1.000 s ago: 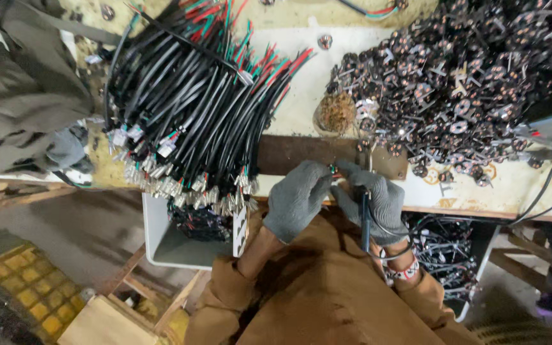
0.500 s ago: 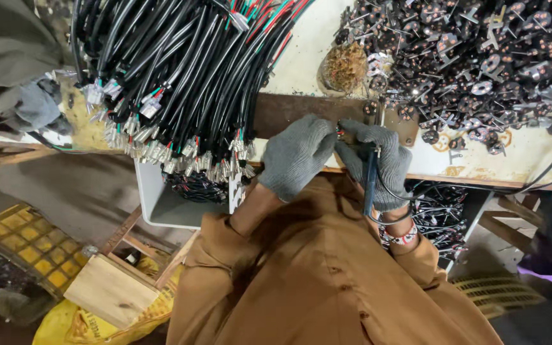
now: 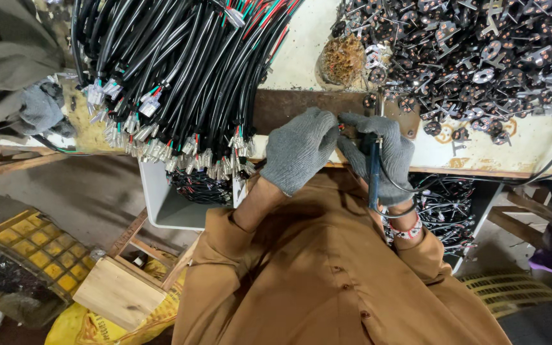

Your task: The person uses a soldering iron to attach metal connectors to the ends of black wires. They repeatedly pick up wires, apply heat to the connector, and place the finished units into a white bin.

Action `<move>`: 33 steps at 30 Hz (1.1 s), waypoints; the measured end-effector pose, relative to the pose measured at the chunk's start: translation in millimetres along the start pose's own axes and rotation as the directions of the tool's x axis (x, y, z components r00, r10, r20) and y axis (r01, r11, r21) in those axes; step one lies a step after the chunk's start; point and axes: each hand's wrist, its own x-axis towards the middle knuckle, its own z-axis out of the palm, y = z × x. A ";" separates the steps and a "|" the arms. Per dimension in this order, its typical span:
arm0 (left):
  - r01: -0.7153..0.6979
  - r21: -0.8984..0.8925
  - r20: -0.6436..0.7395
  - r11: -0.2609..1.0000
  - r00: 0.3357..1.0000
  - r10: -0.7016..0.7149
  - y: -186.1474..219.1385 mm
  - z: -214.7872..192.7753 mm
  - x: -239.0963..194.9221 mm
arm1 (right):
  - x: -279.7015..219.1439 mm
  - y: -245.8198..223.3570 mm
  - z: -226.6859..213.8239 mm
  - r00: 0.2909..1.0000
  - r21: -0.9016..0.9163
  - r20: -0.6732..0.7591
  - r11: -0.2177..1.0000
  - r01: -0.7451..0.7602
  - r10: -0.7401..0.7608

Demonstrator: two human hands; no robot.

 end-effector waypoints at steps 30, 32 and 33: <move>0.058 0.025 -0.015 0.998 0.998 -0.058 4.7 4.8 5.0 | -37.7 20.4 -7.5 0.894 0.439 -0.017 0.807 -0.396 0.448; 0.046 0.039 -0.080 0.998 0.996 -0.043 6.3 5.9 4.6 | -30.9 17.8 -6.4 0.987 -0.179 -0.057 0.975 0.135 -0.147; 0.040 0.046 -0.110 0.998 0.993 -0.035 7.2 6.1 3.8 | -28.1 16.1 -7.8 0.990 -0.153 -0.031 0.979 0.132 -0.138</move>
